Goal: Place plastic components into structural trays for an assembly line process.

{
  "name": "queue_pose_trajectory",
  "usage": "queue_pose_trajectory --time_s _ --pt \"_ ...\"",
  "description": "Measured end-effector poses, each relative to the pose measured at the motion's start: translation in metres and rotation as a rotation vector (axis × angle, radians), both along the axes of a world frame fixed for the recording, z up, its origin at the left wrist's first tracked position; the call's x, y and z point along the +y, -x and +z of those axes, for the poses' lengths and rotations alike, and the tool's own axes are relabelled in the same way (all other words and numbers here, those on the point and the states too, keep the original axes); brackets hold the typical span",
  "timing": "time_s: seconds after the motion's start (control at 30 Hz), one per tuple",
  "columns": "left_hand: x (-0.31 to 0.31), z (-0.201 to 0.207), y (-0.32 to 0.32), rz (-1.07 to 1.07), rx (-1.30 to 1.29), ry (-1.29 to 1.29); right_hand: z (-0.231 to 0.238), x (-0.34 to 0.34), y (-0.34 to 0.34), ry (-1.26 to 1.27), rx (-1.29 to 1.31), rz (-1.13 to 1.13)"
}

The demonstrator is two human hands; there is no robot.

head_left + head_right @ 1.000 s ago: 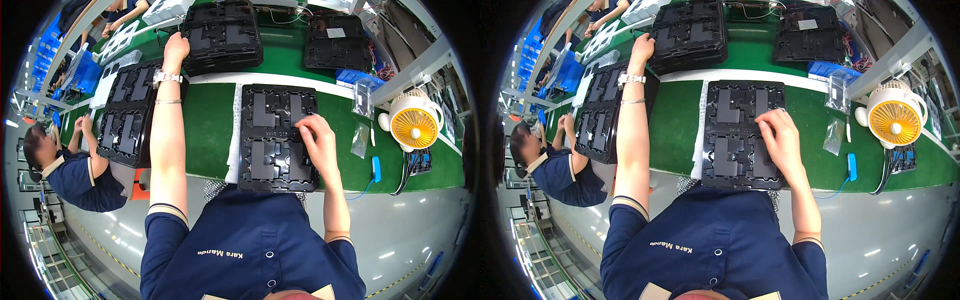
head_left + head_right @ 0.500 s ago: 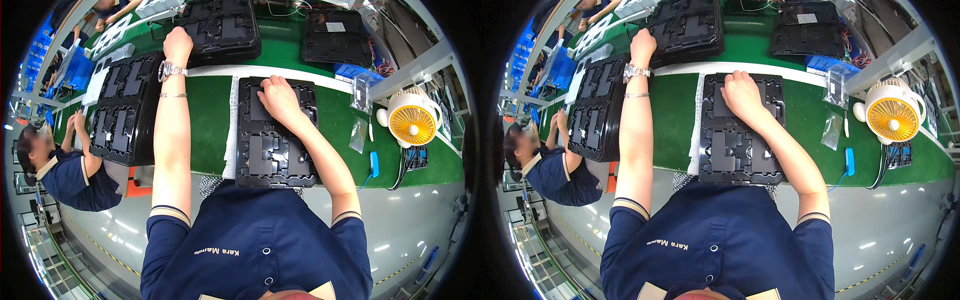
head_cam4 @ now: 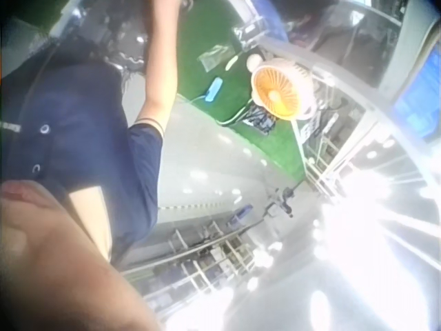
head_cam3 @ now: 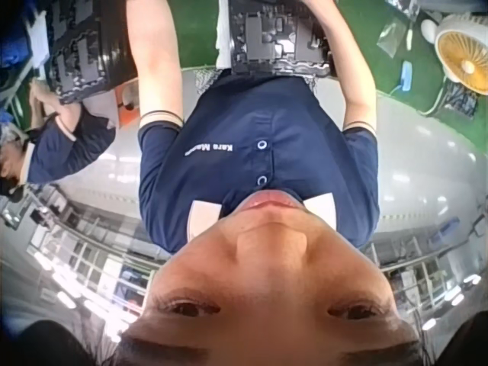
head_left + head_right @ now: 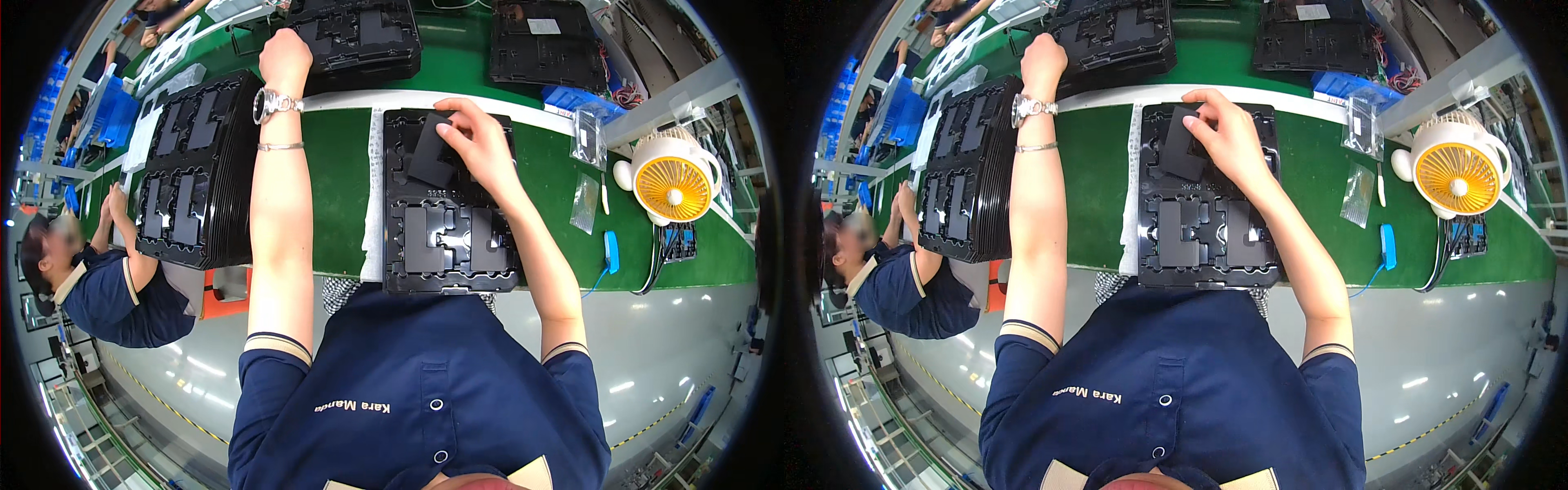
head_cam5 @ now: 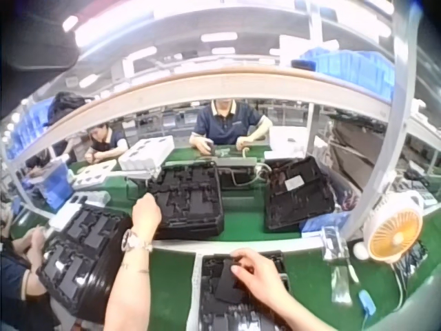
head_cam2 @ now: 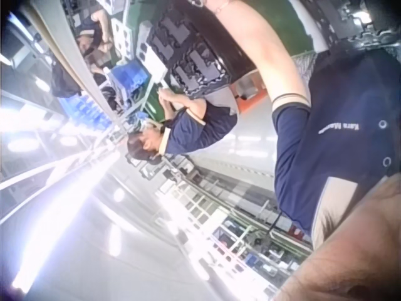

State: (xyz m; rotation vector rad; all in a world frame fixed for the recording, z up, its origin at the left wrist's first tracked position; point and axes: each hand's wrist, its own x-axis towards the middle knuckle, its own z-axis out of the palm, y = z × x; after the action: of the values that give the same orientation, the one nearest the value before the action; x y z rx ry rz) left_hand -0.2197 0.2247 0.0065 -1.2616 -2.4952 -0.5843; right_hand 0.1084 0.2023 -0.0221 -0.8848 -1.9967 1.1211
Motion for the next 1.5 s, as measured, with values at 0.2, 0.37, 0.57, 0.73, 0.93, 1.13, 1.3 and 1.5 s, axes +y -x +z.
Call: queue_pose_trajectory --time_s 0.2,0.37,0.57,0.73,0.93,1.13,1.3,1.5 --pt "-0.001 0.002 0.015 0.032 0.011 0.042 0.027 -0.036 -0.028 0.089 0.152 -0.029" --pt "-0.033 0.013 -0.078 -0.522 0.173 -0.580 0.043 -0.054 -0.057 0.155 0.147 -0.133" --pt "-0.161 -0.007 -0.218 -0.916 -1.534 -0.076 0.046 -0.069 -0.048 0.234 0.188 -0.027" --pt "-0.180 -0.017 -0.226 -0.725 -1.603 -0.116 0.033 -0.078 -0.040 0.323 0.259 -0.045" --pt "-0.190 -0.024 -0.223 -0.670 -1.697 -0.285 0.025 -0.092 -0.039 0.477 0.306 0.040" --pt "-0.194 -0.019 -0.226 -0.651 -1.604 -0.257 0.021 -0.097 -0.036 0.422 0.306 0.040" --pt "-0.195 -0.018 -0.224 -0.697 -1.322 -0.195 0.030 -0.102 -0.034 -0.052 0.051 -0.036" --pt "-0.198 -0.019 -0.224 -0.679 -1.440 -0.229 0.020 -0.105 -0.033 0.319 0.295 -0.006"
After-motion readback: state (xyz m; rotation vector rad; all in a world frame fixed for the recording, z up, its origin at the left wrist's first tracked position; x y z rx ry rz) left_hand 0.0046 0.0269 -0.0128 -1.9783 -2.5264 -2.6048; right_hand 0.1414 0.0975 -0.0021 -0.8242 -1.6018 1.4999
